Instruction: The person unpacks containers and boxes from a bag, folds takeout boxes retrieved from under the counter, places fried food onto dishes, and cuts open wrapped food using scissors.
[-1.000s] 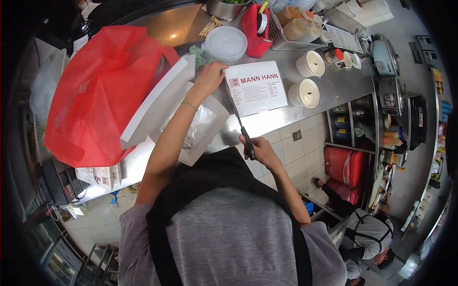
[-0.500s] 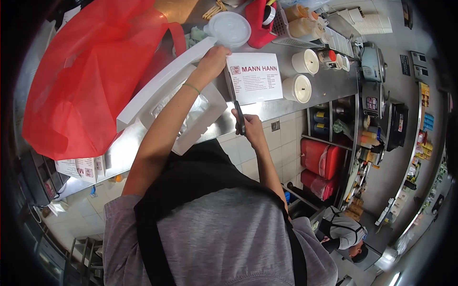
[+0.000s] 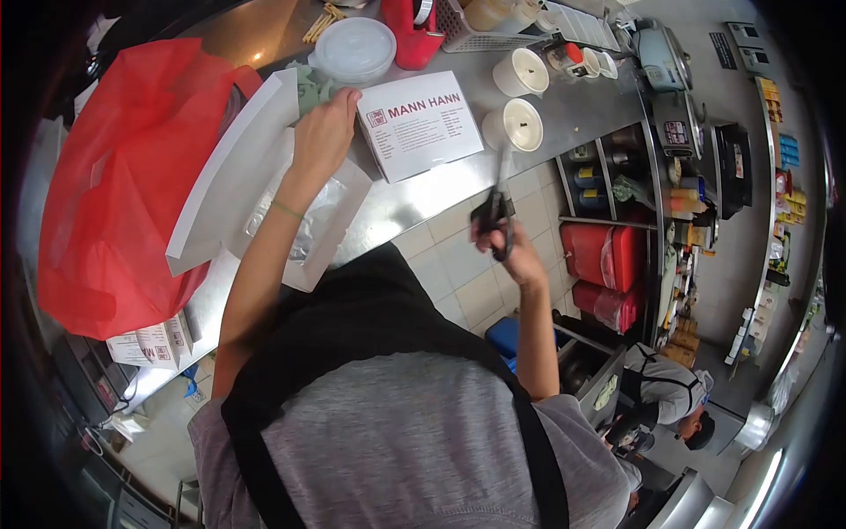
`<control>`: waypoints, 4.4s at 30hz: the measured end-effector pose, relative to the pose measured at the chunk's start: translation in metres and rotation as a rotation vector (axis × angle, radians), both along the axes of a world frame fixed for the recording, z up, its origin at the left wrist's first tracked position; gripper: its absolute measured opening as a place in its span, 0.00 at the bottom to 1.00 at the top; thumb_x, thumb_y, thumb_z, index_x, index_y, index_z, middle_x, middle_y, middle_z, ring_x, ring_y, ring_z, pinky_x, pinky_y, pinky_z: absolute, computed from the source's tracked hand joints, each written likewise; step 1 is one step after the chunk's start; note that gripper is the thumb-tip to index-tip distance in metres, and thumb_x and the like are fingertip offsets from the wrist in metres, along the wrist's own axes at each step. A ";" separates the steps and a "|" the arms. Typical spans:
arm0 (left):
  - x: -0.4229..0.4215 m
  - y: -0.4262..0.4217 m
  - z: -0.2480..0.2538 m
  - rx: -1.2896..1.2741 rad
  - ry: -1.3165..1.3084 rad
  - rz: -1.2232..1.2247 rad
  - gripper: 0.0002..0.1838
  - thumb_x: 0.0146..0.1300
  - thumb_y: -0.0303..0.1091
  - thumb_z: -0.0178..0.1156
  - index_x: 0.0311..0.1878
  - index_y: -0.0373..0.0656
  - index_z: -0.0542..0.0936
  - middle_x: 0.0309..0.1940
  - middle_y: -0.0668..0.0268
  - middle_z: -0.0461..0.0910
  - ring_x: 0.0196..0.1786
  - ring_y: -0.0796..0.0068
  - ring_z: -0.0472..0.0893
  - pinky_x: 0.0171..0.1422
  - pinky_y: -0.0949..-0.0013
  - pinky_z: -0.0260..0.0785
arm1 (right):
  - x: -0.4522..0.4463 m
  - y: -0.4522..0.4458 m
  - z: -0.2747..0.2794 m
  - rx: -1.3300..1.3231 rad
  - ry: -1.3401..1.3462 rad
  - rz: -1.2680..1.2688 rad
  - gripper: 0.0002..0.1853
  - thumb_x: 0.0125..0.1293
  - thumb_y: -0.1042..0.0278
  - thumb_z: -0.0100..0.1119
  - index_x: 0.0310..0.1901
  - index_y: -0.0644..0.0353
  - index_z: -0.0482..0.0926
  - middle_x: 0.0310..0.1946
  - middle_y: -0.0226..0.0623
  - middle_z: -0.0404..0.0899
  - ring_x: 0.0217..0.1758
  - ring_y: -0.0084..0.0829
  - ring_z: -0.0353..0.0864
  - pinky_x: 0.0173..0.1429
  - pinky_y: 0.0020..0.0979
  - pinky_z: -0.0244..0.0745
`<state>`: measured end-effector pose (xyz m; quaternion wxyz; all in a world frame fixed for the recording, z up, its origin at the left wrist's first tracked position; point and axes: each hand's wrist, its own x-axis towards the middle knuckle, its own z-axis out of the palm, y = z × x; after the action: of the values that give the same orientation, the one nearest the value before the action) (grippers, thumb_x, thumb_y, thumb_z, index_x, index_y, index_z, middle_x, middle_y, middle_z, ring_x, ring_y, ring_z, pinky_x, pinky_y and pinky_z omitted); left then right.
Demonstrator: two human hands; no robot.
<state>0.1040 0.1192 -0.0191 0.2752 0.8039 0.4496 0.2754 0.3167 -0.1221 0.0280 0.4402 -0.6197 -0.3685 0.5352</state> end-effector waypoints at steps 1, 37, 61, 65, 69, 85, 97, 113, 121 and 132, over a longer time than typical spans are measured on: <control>-0.001 -0.008 0.006 -0.149 0.105 -0.008 0.12 0.67 0.35 0.42 0.46 0.42 0.72 0.20 0.59 0.75 0.29 0.62 0.78 0.32 0.60 0.67 | 0.013 -0.004 -0.002 0.067 -0.029 -0.017 0.25 0.51 0.46 0.65 0.36 0.62 0.75 0.28 0.30 0.74 0.29 0.20 0.68 0.33 0.22 0.62; 0.098 -0.161 -0.048 0.111 -0.133 0.453 0.04 0.58 0.28 0.56 0.35 0.43 0.73 0.27 0.61 0.78 0.30 0.58 0.77 0.32 0.60 0.66 | 0.140 0.176 0.025 -0.149 -1.395 1.438 0.42 0.35 0.20 0.56 0.18 0.65 0.77 0.18 0.44 0.76 0.28 0.42 0.79 0.34 0.39 0.72; 0.093 -0.157 -0.047 0.090 -0.169 0.440 0.04 0.55 0.25 0.57 0.34 0.43 0.74 0.26 0.63 0.77 0.30 0.61 0.74 0.33 0.62 0.66 | 0.134 0.177 0.048 -0.196 -1.463 1.460 0.46 0.36 0.17 0.52 0.17 0.68 0.76 0.19 0.44 0.77 0.31 0.42 0.81 0.37 0.39 0.75; 0.094 -0.160 -0.045 0.112 -0.119 0.472 0.05 0.53 0.25 0.59 0.34 0.44 0.75 0.31 0.64 0.77 0.36 0.63 0.74 0.36 0.64 0.66 | 0.131 0.183 0.028 -0.262 -1.366 1.495 0.42 0.38 0.20 0.54 0.15 0.65 0.74 0.14 0.41 0.73 0.23 0.39 0.77 0.32 0.36 0.72; 0.098 -0.165 -0.046 0.217 -0.080 0.620 0.08 0.50 0.24 0.62 0.34 0.44 0.76 0.47 0.55 0.69 0.43 0.61 0.72 0.43 0.66 0.67 | 0.138 0.184 0.007 -0.320 -1.009 1.442 0.42 0.39 0.19 0.54 0.09 0.63 0.68 0.08 0.33 0.65 0.15 0.31 0.70 0.23 0.32 0.64; 0.100 -0.161 -0.051 0.042 -0.357 0.562 0.07 0.50 0.21 0.63 0.33 0.39 0.77 0.51 0.53 0.64 0.57 0.57 0.68 0.52 0.64 0.70 | 0.127 0.176 -0.004 -0.177 -1.132 1.363 0.43 0.38 0.19 0.54 0.06 0.63 0.66 0.06 0.36 0.62 0.15 0.35 0.70 0.24 0.36 0.65; 0.097 -0.160 -0.049 0.141 -0.303 0.521 0.08 0.49 0.18 0.62 0.33 0.39 0.77 0.52 0.53 0.63 0.54 0.59 0.69 0.50 0.66 0.71 | 0.114 0.186 0.012 -0.291 -1.132 1.484 0.42 0.40 0.20 0.54 0.12 0.65 0.73 0.11 0.40 0.70 0.21 0.38 0.76 0.28 0.36 0.70; 0.093 -0.158 -0.046 0.110 -0.307 0.496 0.08 0.49 0.20 0.63 0.33 0.41 0.77 0.54 0.53 0.61 0.58 0.57 0.67 0.57 0.62 0.65 | 0.112 0.188 0.023 -0.255 -1.087 1.536 0.39 0.42 0.23 0.55 0.21 0.64 0.78 0.14 0.40 0.73 0.24 0.39 0.77 0.35 0.39 0.71; 0.095 -0.160 -0.053 0.121 -0.347 0.483 0.07 0.51 0.18 0.61 0.33 0.39 0.76 0.55 0.52 0.61 0.59 0.54 0.66 0.55 0.63 0.70 | 0.136 0.173 -0.003 0.059 -1.104 1.340 0.38 0.43 0.27 0.59 0.13 0.66 0.72 0.09 0.40 0.67 0.18 0.40 0.73 0.29 0.38 0.68; 0.089 -0.157 -0.044 0.111 -0.296 0.428 0.08 0.50 0.19 0.61 0.33 0.41 0.77 0.56 0.52 0.60 0.58 0.54 0.67 0.55 0.61 0.70 | 0.117 0.193 0.018 -0.166 -1.071 1.477 0.34 0.44 0.29 0.60 0.14 0.61 0.76 0.10 0.37 0.71 0.20 0.38 0.76 0.30 0.35 0.70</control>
<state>0.1926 -0.0373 -0.0627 0.2288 0.6553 0.5485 0.4662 0.4341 0.0710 0.0457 -0.2893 -0.4217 -0.7863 0.3467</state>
